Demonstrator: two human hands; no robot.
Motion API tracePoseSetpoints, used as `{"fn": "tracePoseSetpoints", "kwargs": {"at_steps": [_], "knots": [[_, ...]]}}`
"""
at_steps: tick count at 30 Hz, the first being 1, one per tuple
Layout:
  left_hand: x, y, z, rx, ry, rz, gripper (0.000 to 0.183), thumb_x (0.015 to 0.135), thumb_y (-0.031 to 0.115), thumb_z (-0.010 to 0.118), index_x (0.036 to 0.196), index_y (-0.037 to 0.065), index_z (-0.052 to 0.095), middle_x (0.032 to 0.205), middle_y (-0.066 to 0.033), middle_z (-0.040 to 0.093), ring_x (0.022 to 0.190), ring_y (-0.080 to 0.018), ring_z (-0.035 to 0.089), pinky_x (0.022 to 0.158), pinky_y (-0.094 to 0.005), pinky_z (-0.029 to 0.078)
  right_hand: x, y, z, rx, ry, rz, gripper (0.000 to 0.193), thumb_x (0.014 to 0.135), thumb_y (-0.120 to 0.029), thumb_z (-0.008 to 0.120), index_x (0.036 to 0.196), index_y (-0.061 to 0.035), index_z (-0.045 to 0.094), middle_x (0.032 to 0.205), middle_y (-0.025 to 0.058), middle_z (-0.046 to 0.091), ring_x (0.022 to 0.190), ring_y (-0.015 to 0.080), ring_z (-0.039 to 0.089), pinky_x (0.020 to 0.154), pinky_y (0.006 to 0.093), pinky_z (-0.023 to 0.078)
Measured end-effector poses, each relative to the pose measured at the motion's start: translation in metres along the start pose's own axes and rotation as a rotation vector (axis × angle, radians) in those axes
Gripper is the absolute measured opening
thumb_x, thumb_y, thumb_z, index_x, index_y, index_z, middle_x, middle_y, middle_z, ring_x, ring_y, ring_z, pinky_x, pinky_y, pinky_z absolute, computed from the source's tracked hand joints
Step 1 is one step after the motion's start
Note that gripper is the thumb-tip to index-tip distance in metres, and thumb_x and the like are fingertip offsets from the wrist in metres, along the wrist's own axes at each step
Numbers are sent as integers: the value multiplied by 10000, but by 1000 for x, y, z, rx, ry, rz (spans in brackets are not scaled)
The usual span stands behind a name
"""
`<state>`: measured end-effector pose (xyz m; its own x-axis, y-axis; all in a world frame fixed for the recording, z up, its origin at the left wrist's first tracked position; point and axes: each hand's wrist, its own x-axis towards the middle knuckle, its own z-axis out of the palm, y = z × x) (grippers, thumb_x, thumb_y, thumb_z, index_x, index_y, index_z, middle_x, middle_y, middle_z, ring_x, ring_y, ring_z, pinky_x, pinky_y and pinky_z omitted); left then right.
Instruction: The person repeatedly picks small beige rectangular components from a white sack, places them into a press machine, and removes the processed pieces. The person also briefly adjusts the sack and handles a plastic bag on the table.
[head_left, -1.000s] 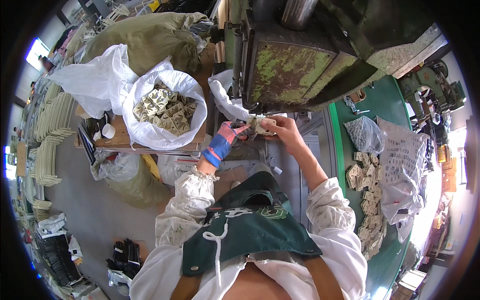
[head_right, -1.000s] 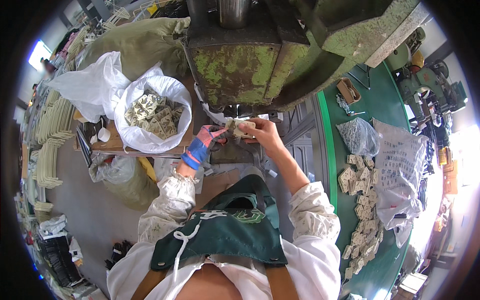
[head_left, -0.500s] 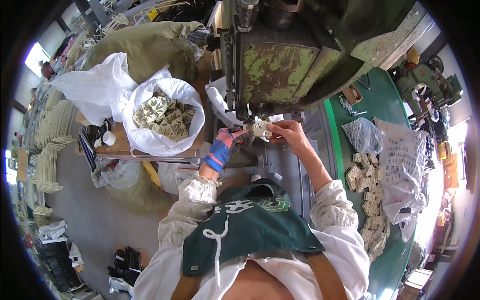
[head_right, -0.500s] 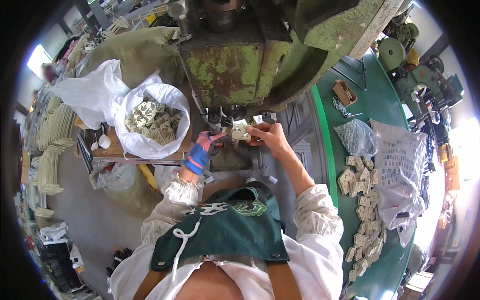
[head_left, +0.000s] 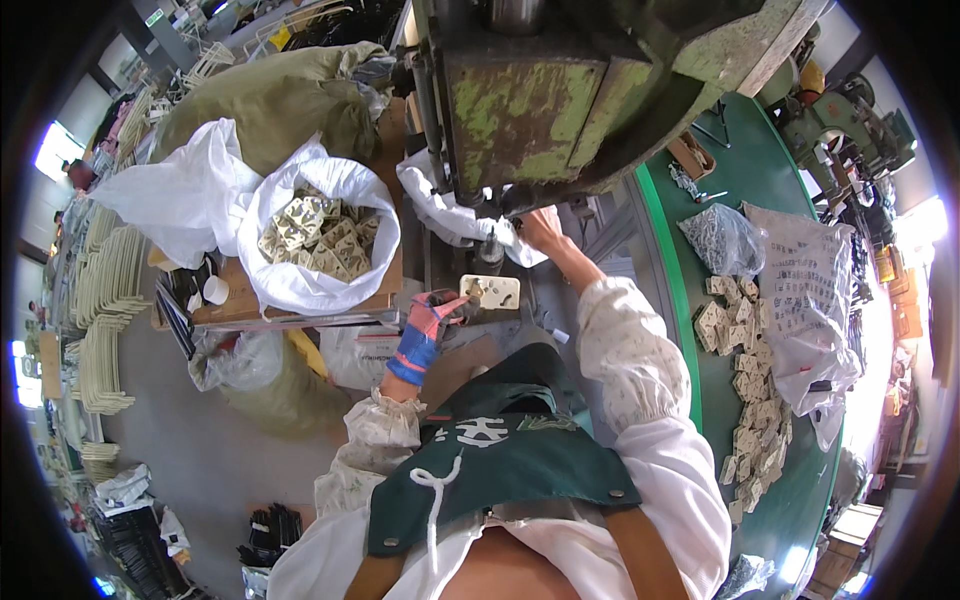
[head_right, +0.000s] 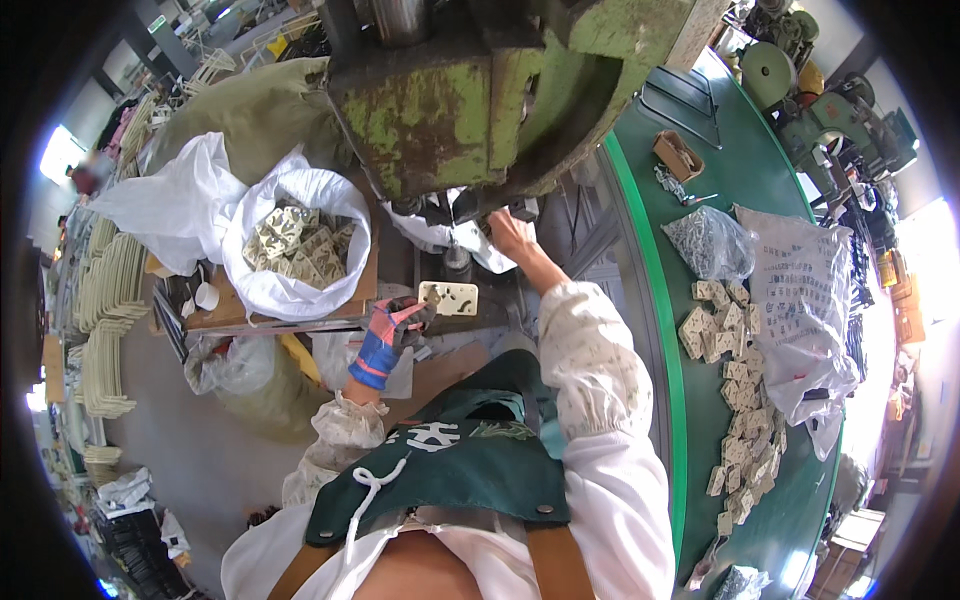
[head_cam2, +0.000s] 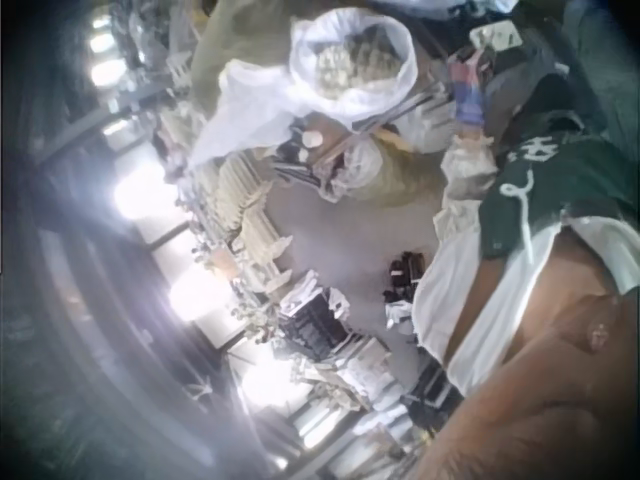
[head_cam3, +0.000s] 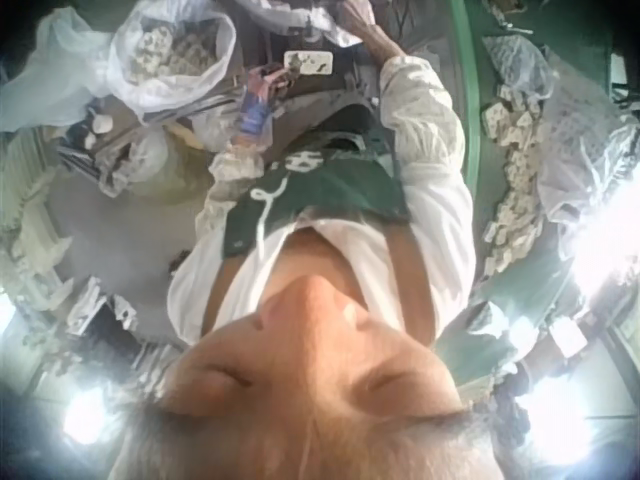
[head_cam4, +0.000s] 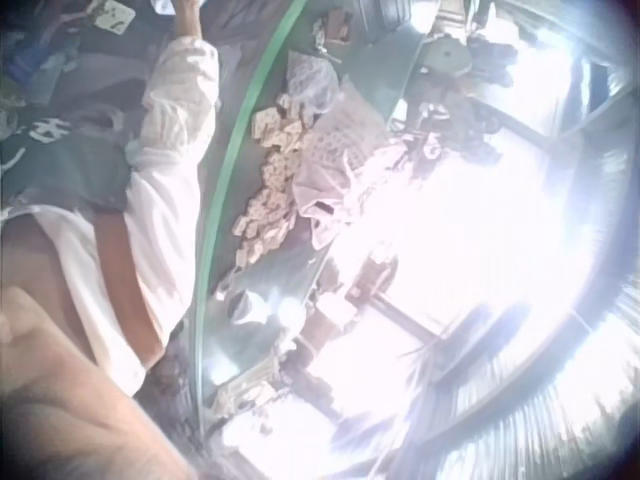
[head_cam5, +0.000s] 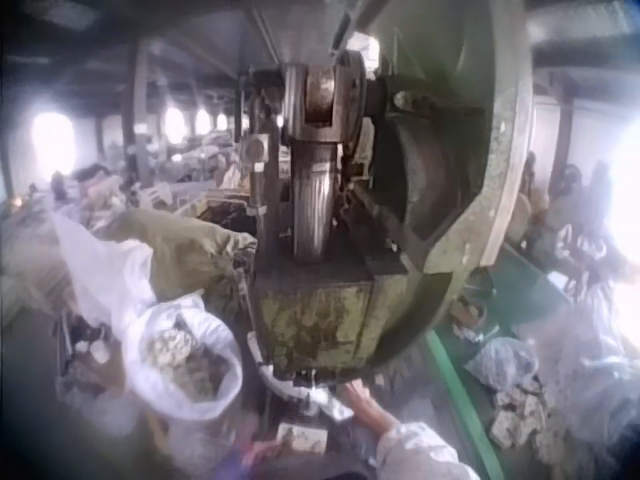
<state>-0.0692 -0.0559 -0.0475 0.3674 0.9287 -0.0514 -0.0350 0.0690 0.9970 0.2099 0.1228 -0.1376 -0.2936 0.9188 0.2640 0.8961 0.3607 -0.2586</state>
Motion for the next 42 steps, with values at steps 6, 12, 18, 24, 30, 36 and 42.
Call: {"fn": "tracePoseSetpoints", "kwargs": {"at_steps": [6, 12, 18, 24, 30, 36, 42], "knots": [[-32, 18, -7, 44, 133, -179, 262, 796, 85, 584, 1044, 16, 637, 852, -99, 619, 702, -185, 602, 605, -288, 485, 9, 4, -16, 199, -72, -32, 284, 648, -52, 652, 929, -33, 609, 966, 185, 605, 929, 379, 561, 745, 434, 458], [-41, -10, -18, -50, 200, -93, 226, 828, 146, 585, 985, -10, 627, 831, -103, 590, 679, -164, 566, 593, -278, 473, -8, 3, -48, 1160, 16, 375, 373, 669, 16, 713, 1022, 13, 593, 964, 106, 641, 835, 209, 624, 737, 327, 508], [-18, 0, 8, -555, 378, -238, 192, 870, 176, 568, 880, -16, 573, 733, -35, 507, 588, -123, 466, 549, -261, 419, -32, -13, -74, 1376, -85, 281, 163, 837, 21, 576, 999, 30, 586, 905, 76, 634, 800, 169, 634, 644, 290, 539], [28, -8, 34, -484, -60, -11, 240, 898, 215, 556, 972, -14, 562, 805, -63, 554, 673, -170, 552, 663, -292, 472, -75, -104, -143, 1386, -421, 207, 174, 854, 24, 564, 1027, 21, 580, 848, 44, 637, 763, 124, 634, 655, 248, 532], [18, 0, 40, -514, 115, 152, 256, 897, 232, 567, 985, -8, 563, 823, -74, 573, 727, -200, 584, 668, -303, 489, -80, -138, -156, 1512, 14, 413, 194, 858, -53, 618, 1017, 55, 592, 834, 57, 639, 753, 85, 592, 690, 230, 502], [6, 29, 20, -532, 435, 0, 245, 863, 248, 625, 809, 12, 586, 710, -63, 572, 618, -165, 565, 572, -265, 443, -48, -135, -166, 1318, -43, 307, 139, 836, -50, 637, 880, 80, 613, 742, 70, 644, 672, 98, 607, 616, 226, 495], [16, 51, 31, -46, 435, 195, 241, 875, 224, 587, 800, 0, 635, 672, -22, 552, 590, -94, 534, 518, -238, 453, -34, -120, -161, 1211, -247, 489, 106, 795, -4, 649, 831, 95, 653, 704, 101, 653, 624, 126, 628, 561, 232, 532]]}}
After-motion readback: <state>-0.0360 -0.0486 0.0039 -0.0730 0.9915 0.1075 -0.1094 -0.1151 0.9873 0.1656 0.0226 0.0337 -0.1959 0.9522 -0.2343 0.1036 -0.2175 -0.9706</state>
